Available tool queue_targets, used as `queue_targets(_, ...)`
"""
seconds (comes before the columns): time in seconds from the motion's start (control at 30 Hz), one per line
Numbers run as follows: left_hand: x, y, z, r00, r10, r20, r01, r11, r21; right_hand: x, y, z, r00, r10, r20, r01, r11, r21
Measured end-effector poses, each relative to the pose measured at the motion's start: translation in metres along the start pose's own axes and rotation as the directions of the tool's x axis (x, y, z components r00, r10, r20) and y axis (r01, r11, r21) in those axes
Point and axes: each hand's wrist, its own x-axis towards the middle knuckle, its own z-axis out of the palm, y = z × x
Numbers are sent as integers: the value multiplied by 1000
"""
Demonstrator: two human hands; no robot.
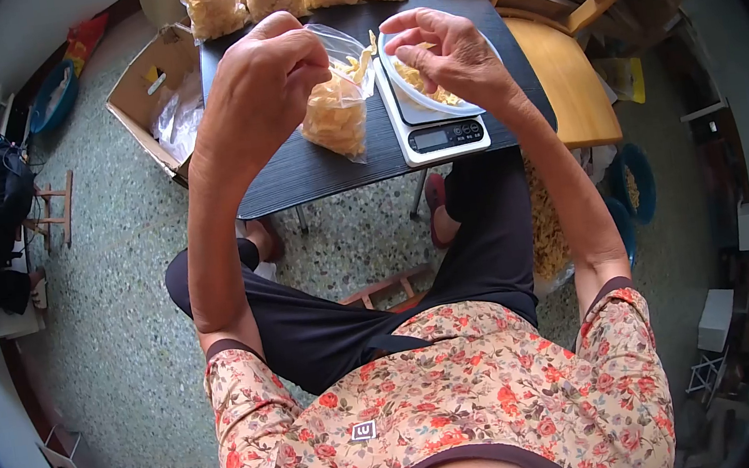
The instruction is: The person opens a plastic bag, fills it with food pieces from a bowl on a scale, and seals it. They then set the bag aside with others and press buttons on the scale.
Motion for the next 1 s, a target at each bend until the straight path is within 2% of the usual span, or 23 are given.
queue_targets(0.07,-1,0,-1,1000,-3,5,4,1000,-10,4,-2,6,992,93,88,-96,995,34)
queue_targets(0.1,-1,-1,-1,1000,4,3,-4,1000,-20,6,-1,10,991,88,99,-96,993,71)
queue_targets(0.23,-1,-1,-1,1000,5,-2,-5,1000,-24,13,-2,24,992,104,75,-115,981,158)
queue_targets(0.3,-1,-1,0,1000,23,-8,-23,1000,-13,14,3,32,995,-65,-71,74,990,122)
queue_targets(0.33,-1,-1,0,999,44,-13,-44,999,-1,14,1,34,995,-65,-70,73,990,122)
queue_targets(0.4,-1,-1,2,999,44,-23,-44,999,-10,9,-6,38,948,-224,-225,218,974,-53)
queue_targets(0.43,-1,-1,2,998,46,-31,-47,999,-18,6,-14,36,919,-308,-245,280,949,-142)
queue_targets(0.47,-1,-1,2,998,46,-30,-47,999,-18,7,-16,37,920,-307,-245,280,950,-141)
queue_targets(0.53,-1,0,2,1000,9,-24,-10,1000,-19,7,-18,40,832,-528,-170,465,832,-303)
queue_targets(0.57,-1,1,1,1000,18,-18,-18,1000,-25,9,-17,42,833,-545,-89,502,814,-292)
queue_targets(0.6,-2,3,0,1000,7,-12,-8,1000,-23,15,-8,47,768,-641,-11,606,731,-314)
queue_targets(0.67,-1,6,0,1000,12,4,-12,999,-34,11,-17,47,880,-430,201,473,768,-431)
queue_targets(0.7,-2,7,0,1000,-8,21,8,1000,-18,15,-16,49,901,-318,295,429,749,-505)
queue_targets(0.8,-1,5,2,999,-18,39,18,1000,-8,22,-5,59,906,-288,310,415,746,-520)
queue_targets(0.93,2,1,4,1000,-20,-4,20,998,-53,29,2,51,871,-354,341,481,754,-448)
queue_targets(0.97,2,-1,4,1000,-16,-16,16,999,-52,29,-3,44,827,-517,220,552,821,-147)
queue_targets(1.0,2,-1,3,1000,-19,-15,18,998,-54,19,-6,29,876,-458,150,471,880,-63)
